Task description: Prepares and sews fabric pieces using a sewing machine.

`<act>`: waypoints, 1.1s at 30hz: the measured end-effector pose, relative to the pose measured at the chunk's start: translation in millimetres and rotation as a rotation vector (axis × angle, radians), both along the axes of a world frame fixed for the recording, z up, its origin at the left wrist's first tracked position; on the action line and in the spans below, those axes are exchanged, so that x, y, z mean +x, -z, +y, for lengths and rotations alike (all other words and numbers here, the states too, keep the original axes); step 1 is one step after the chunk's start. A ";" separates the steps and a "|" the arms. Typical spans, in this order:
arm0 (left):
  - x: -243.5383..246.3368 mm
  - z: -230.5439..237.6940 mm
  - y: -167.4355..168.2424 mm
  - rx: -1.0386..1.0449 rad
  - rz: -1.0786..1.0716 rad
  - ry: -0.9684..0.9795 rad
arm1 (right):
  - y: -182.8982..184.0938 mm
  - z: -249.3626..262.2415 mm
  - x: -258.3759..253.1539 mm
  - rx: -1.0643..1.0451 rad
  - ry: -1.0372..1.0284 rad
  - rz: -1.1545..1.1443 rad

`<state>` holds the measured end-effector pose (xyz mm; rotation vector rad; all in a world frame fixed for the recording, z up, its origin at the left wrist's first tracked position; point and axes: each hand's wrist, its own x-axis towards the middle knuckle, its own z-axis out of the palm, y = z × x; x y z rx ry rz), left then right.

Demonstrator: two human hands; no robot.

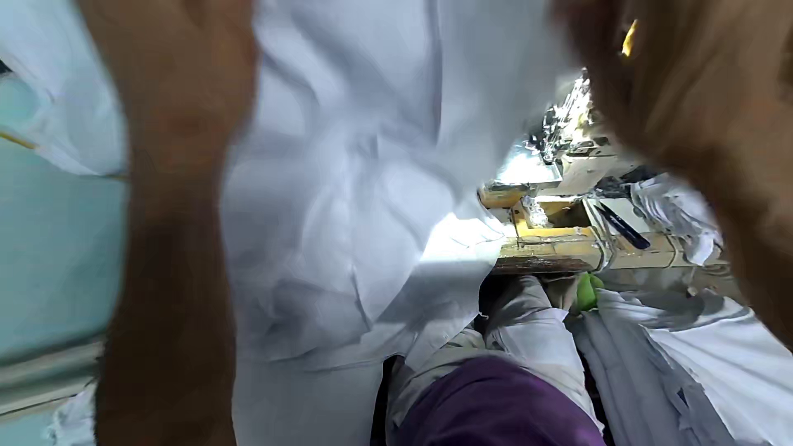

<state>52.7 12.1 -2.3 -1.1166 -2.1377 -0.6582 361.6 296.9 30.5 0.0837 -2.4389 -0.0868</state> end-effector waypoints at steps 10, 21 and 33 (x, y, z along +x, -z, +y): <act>95.1 29.0 55.4 -0.008 -0.269 0.236 | 112.1 0.3 13.5 -0.191 -0.012 0.031; 110.4 106.7 52.9 0.447 -0.363 0.472 | 129.7 -33.8 20.2 -1.096 -0.369 0.173; 142.7 242.9 111.8 -0.147 -0.531 0.410 | 205.0 1.5 74.3 -1.607 0.218 0.195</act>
